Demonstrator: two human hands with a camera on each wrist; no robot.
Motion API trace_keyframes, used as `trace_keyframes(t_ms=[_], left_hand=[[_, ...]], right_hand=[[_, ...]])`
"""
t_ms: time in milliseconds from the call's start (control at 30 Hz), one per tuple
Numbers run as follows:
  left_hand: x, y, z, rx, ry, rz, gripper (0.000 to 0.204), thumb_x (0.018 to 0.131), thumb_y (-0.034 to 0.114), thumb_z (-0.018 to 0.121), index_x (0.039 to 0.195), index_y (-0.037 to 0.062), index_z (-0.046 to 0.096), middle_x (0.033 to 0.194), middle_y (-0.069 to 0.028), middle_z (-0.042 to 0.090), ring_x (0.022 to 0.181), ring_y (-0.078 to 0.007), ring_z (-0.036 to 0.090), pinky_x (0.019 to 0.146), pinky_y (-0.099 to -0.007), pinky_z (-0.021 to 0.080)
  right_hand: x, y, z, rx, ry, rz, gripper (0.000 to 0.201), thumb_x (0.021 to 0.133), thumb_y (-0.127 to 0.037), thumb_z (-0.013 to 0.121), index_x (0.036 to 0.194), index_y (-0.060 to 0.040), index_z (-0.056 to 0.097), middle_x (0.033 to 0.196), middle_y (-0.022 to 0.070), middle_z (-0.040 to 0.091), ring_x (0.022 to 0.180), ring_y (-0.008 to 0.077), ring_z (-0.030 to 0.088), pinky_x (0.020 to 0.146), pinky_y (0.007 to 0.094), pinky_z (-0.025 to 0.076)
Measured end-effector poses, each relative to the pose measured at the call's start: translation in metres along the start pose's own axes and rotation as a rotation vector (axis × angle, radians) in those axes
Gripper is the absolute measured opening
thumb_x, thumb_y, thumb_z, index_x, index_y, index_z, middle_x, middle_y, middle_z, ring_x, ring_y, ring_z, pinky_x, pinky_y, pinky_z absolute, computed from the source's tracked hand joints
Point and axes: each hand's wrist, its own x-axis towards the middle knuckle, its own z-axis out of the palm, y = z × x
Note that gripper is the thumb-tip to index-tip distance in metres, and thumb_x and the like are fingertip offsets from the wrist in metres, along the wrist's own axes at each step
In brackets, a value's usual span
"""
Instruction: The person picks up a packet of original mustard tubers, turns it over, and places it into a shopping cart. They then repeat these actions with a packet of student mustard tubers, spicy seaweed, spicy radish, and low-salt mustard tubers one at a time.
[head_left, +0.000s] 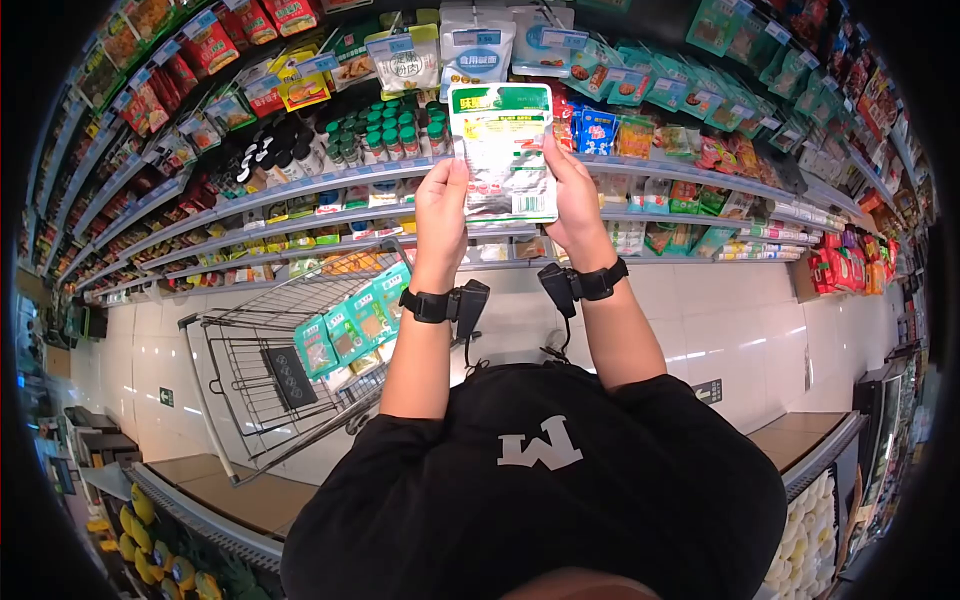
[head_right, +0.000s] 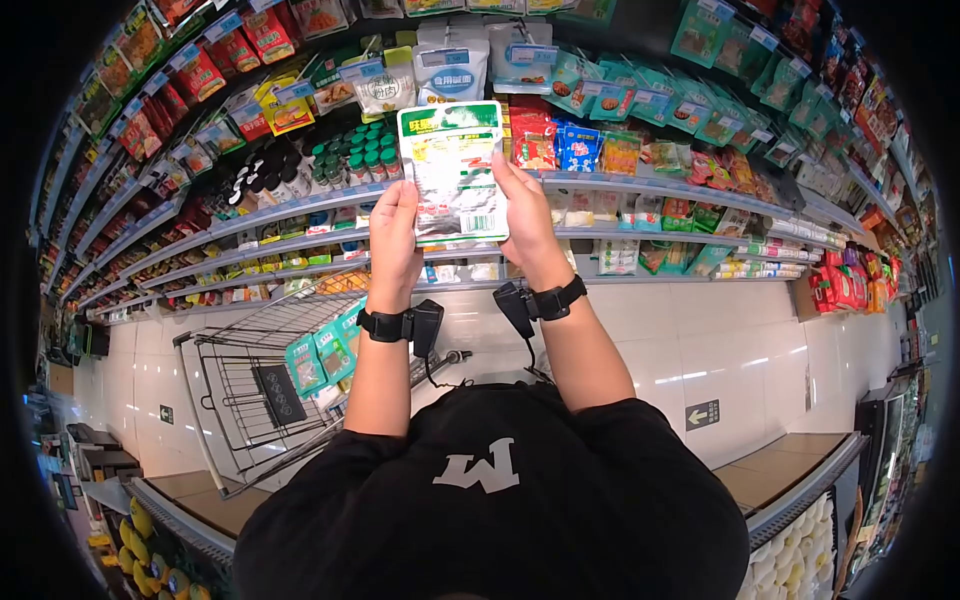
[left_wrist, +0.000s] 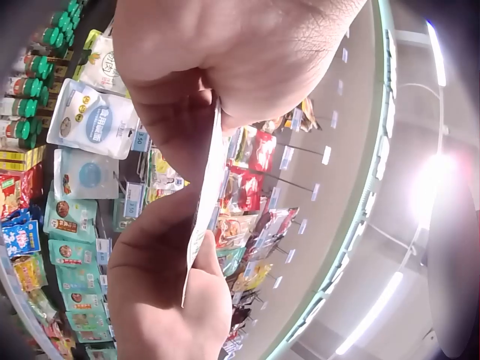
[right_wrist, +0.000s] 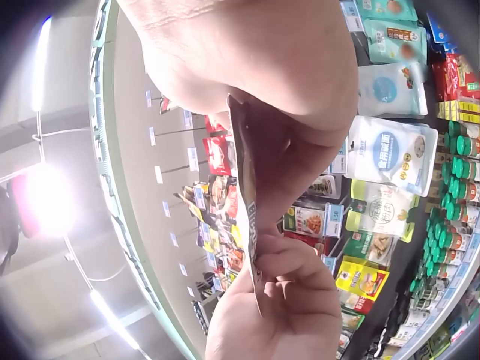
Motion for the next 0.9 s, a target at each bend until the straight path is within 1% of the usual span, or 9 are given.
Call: trace_keyframes(t_ms=[200,233,267,333,367,500,567,667,900], left_hand=[[0.003,-0.006,-0.006,0.090,0.043,0.051,0.026,0.098,0.020,0.051,0.101,-0.0040,0.060,0.092,-0.0024,0.063,0.082,-0.0049,0.052,0.075,-0.0204,0.042],[0.003,-0.006,-0.005,0.078,0.092,0.048,0.027,0.098,0.021,0.051,0.101,-0.0041,0.060,0.091,-0.0029,0.063,0.082,-0.0053,0.054,0.075,-0.0209,0.043],[0.003,-0.004,-0.004,0.077,0.096,0.043,0.027,0.098,0.021,0.051,0.101,-0.0041,0.060,0.091,-0.0029,0.063,0.082,-0.0053,0.054,0.075,-0.0209,0.043],[0.003,-0.001,-0.003,0.039,0.187,0.034,0.027,0.098,0.021,0.051,0.100,-0.0046,0.060,0.091,-0.0043,0.064,0.083,-0.0061,0.057,0.074,-0.0216,0.045],[0.005,-0.003,-0.007,0.069,0.186,0.047,0.028,0.099,0.022,0.049,0.102,-0.0039,0.060,0.095,-0.0056,0.065,0.082,-0.0062,0.058,0.071,-0.0209,0.046],[0.004,0.000,-0.007,0.051,0.016,-0.011,0.030,0.099,0.021,0.045,0.117,-0.0026,0.052,0.107,-0.0106,0.063,0.088,-0.0133,0.064,0.075,-0.0260,0.053],[-0.004,0.015,0.005,0.019,-0.082,-0.179,0.034,0.100,0.021,0.042,0.124,-0.0020,0.046,0.114,-0.0119,0.060,0.094,-0.0172,0.065,0.076,-0.0293,0.057],[-0.001,0.012,0.000,-0.012,-0.076,-0.193,0.035,0.100,0.021,0.041,0.126,-0.0026,0.044,0.114,-0.0127,0.060,0.095,-0.0198,0.065,0.076,-0.0319,0.059],[-0.004,0.012,0.004,-0.122,-0.111,-0.192,0.035,0.100,0.021,0.042,0.125,-0.0026,0.044,0.113,-0.0134,0.061,0.095,-0.0191,0.065,0.075,-0.0301,0.059]], right_hand=[[0.000,0.001,-0.002,-0.109,0.024,-0.017,0.036,0.099,-0.025,0.046,0.117,0.0043,0.055,0.112,0.0115,0.063,0.098,0.0159,0.063,0.085,0.0293,0.050],[0.001,0.002,-0.001,-0.186,0.086,-0.036,0.033,0.098,-0.025,0.049,0.112,0.0033,0.059,0.103,0.0089,0.066,0.086,0.0123,0.064,0.074,0.0271,0.052],[0.001,0.002,-0.005,-0.186,0.089,-0.031,0.033,0.098,-0.025,0.049,0.112,0.0033,0.059,0.103,0.0089,0.066,0.086,0.0123,0.064,0.074,0.0271,0.052],[0.000,-0.002,-0.005,-0.670,-0.007,-0.071,0.031,0.097,-0.025,0.051,0.104,0.0024,0.062,0.089,0.0049,0.067,0.070,0.0085,0.062,0.058,0.0225,0.050],[-0.005,-0.002,-0.002,-0.688,0.046,0.003,0.030,0.096,-0.027,0.053,0.098,0.0018,0.063,0.076,0.0018,0.064,0.058,0.0057,0.056,0.045,0.0192,0.043],[-0.002,0.002,-0.012,-0.625,0.039,-0.076,0.032,0.096,-0.028,0.053,0.098,0.0019,0.062,0.074,0.0021,0.063,0.054,0.0049,0.053,0.044,0.0191,0.041],[-0.001,0.001,-0.010,-0.539,0.090,-0.115,0.032,0.096,-0.029,0.053,0.099,0.0015,0.062,0.072,0.0019,0.062,0.051,0.0038,0.050,0.041,0.0187,0.039],[-0.006,-0.004,-0.008,-0.542,0.118,-0.013,0.030,0.096,-0.028,0.053,0.103,0.0005,0.060,0.073,0.0012,0.061,0.048,0.0025,0.047,0.039,0.0163,0.037],[-0.009,-0.001,-0.010,-0.369,0.089,-0.042,0.030,0.095,-0.029,0.055,0.098,-0.0007,0.061,0.070,-0.0005,0.059,0.047,0.0027,0.046,0.039,0.0161,0.036]])
